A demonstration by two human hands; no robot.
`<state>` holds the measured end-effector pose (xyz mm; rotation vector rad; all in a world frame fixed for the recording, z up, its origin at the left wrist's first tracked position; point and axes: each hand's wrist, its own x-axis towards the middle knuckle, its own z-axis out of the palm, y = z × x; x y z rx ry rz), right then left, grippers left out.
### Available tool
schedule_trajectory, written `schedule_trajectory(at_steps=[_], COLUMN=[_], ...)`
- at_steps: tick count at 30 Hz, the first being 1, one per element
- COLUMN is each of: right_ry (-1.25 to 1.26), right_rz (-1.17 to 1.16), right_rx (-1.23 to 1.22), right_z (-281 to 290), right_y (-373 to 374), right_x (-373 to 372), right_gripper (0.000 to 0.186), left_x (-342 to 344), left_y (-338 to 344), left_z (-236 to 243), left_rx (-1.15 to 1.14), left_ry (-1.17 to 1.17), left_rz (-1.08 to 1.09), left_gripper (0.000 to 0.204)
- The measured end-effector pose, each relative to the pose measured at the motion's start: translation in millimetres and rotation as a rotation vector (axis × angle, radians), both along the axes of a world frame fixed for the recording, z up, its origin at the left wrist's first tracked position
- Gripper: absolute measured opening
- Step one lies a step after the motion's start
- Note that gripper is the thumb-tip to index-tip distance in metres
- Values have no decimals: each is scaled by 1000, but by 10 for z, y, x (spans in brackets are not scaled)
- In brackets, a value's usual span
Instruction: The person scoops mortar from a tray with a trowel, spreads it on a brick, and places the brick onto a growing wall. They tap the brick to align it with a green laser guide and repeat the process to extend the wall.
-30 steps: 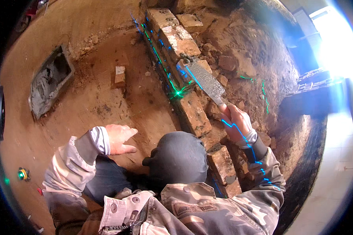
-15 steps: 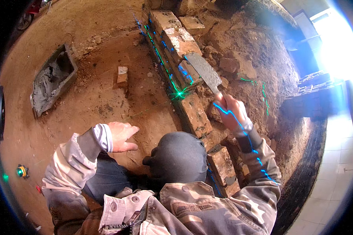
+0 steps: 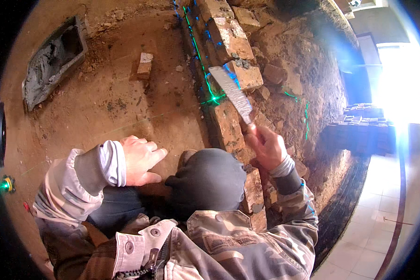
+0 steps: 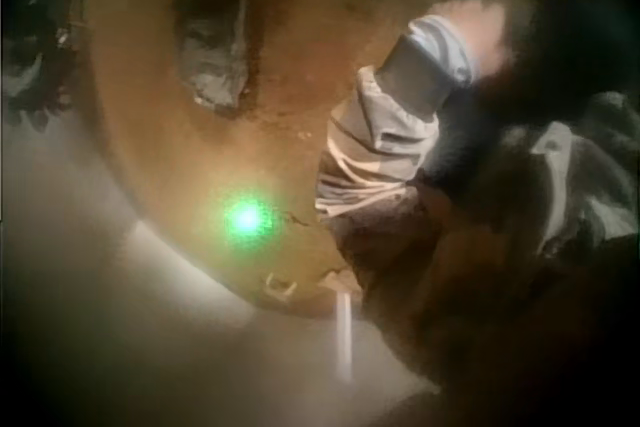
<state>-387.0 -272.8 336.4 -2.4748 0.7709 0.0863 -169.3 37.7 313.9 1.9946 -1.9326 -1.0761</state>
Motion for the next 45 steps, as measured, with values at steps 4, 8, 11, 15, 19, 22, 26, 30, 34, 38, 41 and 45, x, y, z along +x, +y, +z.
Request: schedule_trajectory(at_steps=[4,8,11,15,19,22,26,30,34,38,41,45], right_ry=[9,29,65,-75,-39,25,215,-18,-200,-296,-272,-379], right_rz=[-13,-26,-337,-308,-33,-124,-310,-678,-780,-927,-1112,-1069], right_rx=[436,456,741,747,433,397,519,849,950,997,1015,798], right_z=[-386,-819,-745,-956,-1310,-1261,-1128,-1297,-1810,-2090,-2259,-2795], right_y=[100,-54,57,-15,-171,-147,-302,-242,-56,278,432,310], right_x=[-43,-49,265,182,-516,-826,-944,-911,-760,-549,-519,-409], right_gripper=[39,44,50,45,40,48,47,44,40,39,39,40], left_x=[36,58,76,81,59,21,-3,15,18,83,191,300], left_y=[-53,-45,-52,-108,-157,-99,-106,-78,6,106,138,103], left_z=[-4,1,17,-53,-1,-19,8,-5,-14,-66,-137,-222], left_rx=[-56,-30,45,36,86,84,59,-7,-37,-9,2,-30], left_ry=[29,45,69,41,29,36,82,78,110,122,158,129], left_rz=[17,18,23,28,37,31,39,62,47,33,12,-101], left_gripper=[64,65,66,65,64,63,63,64,64,61,59,54])
